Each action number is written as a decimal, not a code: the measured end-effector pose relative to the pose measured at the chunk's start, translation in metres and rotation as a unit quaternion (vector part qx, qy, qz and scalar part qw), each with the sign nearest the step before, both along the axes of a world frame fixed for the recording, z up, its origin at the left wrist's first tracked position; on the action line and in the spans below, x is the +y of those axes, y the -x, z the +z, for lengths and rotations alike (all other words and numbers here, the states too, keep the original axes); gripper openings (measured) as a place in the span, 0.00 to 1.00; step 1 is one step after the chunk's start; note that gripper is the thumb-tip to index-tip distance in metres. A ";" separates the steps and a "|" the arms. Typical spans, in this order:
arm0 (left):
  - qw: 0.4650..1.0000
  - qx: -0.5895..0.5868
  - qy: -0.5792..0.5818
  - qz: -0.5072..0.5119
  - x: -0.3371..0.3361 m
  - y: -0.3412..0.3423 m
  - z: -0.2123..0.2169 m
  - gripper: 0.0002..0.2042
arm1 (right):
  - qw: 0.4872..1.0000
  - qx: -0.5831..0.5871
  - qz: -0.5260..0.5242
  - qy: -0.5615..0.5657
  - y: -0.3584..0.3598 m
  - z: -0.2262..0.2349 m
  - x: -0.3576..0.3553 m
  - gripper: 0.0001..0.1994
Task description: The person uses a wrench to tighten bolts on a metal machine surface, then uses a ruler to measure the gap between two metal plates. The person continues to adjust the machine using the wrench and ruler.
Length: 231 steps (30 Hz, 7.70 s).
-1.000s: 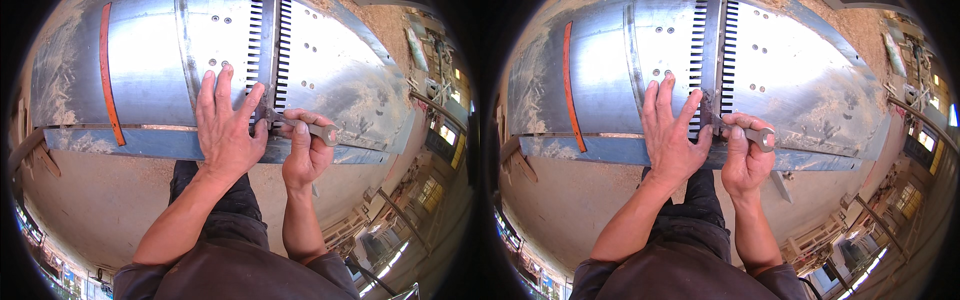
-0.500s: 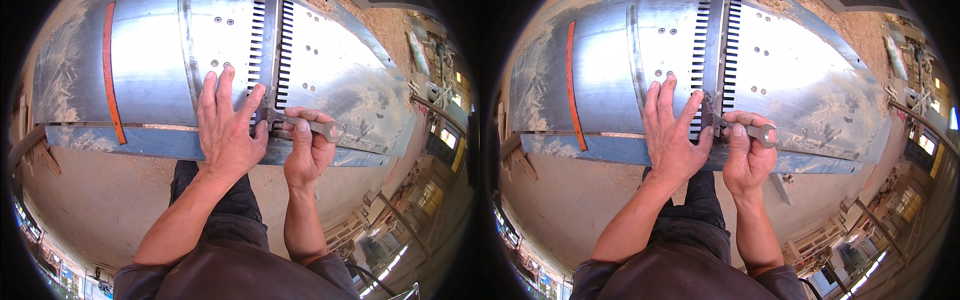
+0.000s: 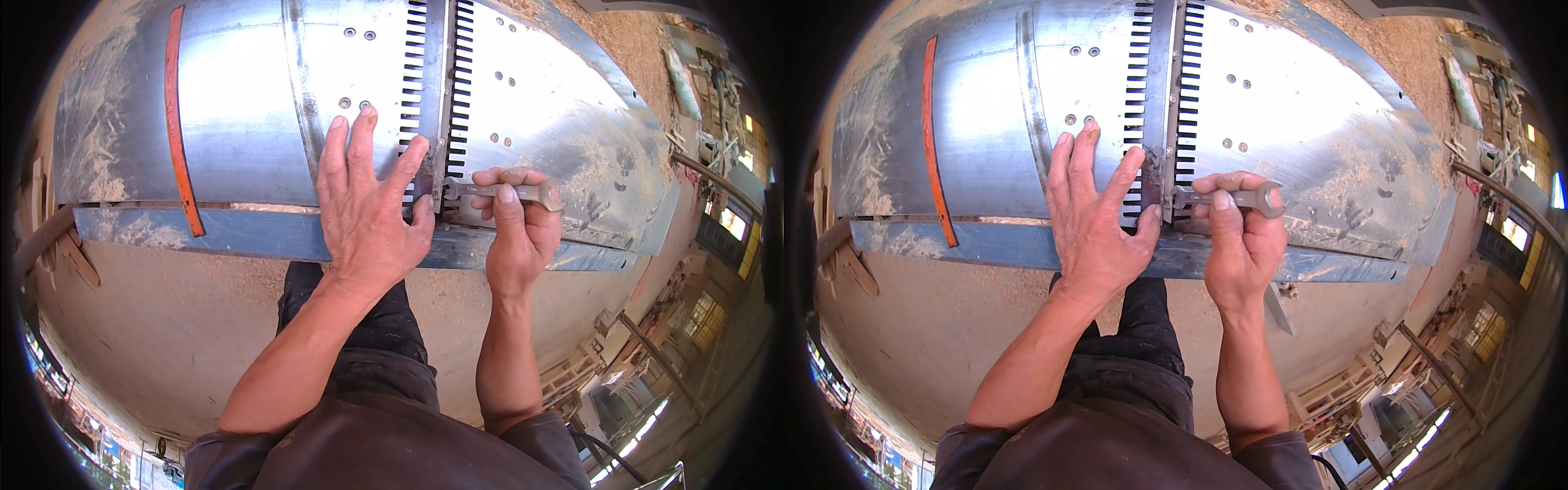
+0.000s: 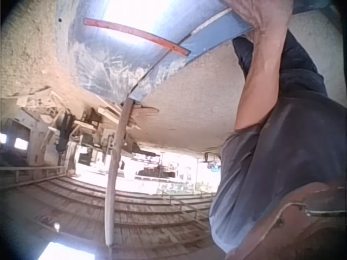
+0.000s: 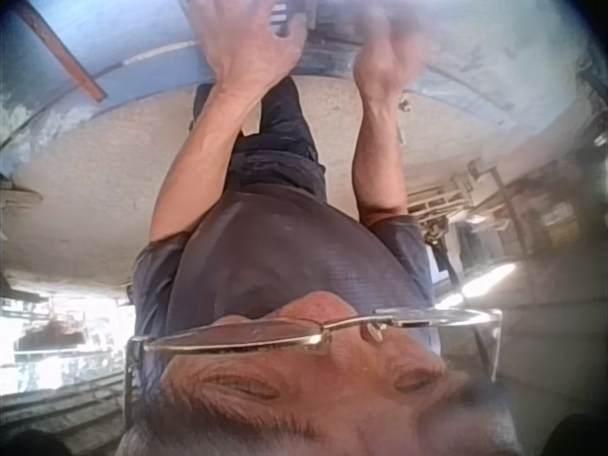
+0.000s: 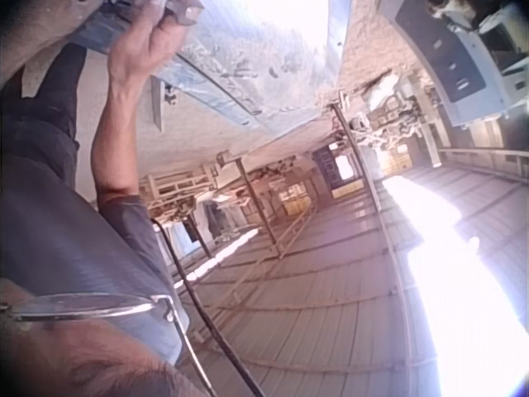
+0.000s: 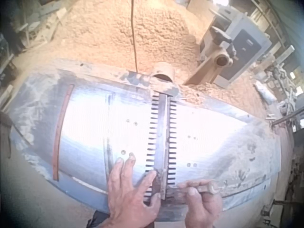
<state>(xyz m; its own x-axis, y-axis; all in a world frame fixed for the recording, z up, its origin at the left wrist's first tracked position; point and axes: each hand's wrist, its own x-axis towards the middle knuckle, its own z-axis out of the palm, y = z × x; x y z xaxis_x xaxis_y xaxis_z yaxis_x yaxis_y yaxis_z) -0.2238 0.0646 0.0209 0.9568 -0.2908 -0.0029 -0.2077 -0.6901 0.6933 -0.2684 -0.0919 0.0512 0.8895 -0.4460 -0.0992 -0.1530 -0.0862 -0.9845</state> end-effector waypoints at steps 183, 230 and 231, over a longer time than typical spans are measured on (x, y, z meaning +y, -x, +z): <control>0.995 -0.060 -0.036 0.067 -0.060 -0.221 -0.018 0.34 | 0.985 -0.138 -0.026 0.103 -0.226 -0.032 -0.031 0.10; 0.995 -0.065 -0.027 0.074 -0.062 -0.220 -0.018 0.31 | 0.984 -0.139 0.000 0.109 -0.227 -0.031 -0.034 0.07; 0.995 -0.064 -0.028 0.073 -0.061 -0.220 -0.018 0.31 | 0.985 -0.139 -0.008 0.105 -0.227 -0.029 -0.033 0.07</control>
<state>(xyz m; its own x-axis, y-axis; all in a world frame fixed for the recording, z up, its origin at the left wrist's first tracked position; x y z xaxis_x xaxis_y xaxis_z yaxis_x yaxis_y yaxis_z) -0.0039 0.0032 0.0026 0.9824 -0.1506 0.1102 -0.1863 -0.7566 0.6268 -0.0416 -0.1247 0.0227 0.8620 -0.4445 0.2436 0.1177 -0.2919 -0.9492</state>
